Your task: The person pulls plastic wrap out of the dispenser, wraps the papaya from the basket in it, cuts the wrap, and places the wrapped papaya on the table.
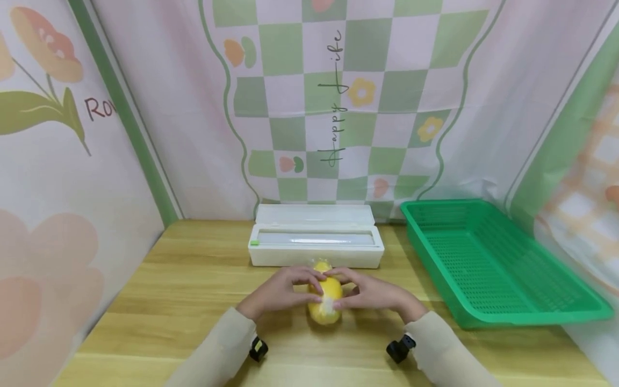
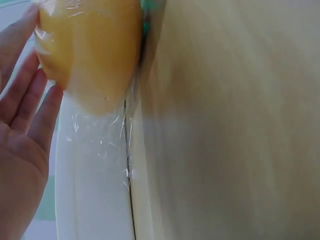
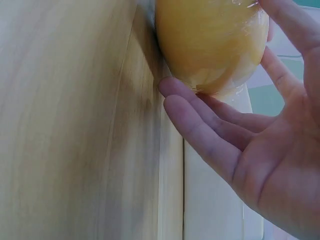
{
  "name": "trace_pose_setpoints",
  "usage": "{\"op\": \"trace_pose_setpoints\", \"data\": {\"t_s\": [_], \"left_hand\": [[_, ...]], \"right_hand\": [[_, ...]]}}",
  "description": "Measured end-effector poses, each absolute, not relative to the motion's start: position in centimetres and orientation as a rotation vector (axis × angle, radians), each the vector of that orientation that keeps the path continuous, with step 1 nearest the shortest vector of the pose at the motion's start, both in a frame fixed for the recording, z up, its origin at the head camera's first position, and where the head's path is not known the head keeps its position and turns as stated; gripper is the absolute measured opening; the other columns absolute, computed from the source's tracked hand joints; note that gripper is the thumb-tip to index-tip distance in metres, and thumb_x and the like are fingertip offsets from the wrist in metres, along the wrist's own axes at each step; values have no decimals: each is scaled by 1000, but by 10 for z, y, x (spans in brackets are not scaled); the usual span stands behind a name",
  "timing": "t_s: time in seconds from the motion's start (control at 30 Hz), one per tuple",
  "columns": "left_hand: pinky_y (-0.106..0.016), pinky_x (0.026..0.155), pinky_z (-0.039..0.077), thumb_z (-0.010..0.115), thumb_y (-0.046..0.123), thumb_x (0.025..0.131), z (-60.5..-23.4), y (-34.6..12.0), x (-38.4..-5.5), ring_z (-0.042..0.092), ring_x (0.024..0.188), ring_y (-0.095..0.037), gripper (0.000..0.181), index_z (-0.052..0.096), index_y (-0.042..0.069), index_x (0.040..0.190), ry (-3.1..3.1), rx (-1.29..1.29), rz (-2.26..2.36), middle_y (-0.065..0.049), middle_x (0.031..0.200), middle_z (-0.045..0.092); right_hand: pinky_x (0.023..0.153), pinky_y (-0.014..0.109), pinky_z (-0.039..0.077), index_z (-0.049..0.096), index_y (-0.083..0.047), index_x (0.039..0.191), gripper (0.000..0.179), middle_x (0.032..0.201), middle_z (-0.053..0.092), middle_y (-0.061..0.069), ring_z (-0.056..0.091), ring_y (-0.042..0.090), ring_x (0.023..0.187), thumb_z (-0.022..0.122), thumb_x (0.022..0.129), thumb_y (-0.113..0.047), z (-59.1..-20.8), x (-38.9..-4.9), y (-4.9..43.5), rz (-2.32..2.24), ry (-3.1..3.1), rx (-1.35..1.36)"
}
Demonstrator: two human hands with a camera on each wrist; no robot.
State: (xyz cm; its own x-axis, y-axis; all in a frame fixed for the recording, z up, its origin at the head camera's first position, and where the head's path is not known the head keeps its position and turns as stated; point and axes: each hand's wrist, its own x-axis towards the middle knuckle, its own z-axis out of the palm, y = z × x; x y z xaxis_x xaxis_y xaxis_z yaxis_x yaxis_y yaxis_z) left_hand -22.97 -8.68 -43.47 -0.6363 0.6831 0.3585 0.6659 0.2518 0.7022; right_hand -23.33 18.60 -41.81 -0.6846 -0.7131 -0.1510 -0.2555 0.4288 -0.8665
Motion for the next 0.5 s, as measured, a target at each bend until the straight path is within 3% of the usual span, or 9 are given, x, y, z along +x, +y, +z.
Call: {"op": "trace_pose_setpoints", "data": {"t_s": [0.5], "left_hand": [[-38, 115, 32, 79, 31, 88, -436, -85, -228, 55, 124, -9, 11, 73, 25, 96, 2454, 1188, 1443, 13, 127, 65]], "right_hand": [[87, 44, 56, 35, -23, 146, 59, 143, 42, 26, 56, 43, 121, 66, 98, -36, -422, -227, 178, -1265, 2177, -779]]}}
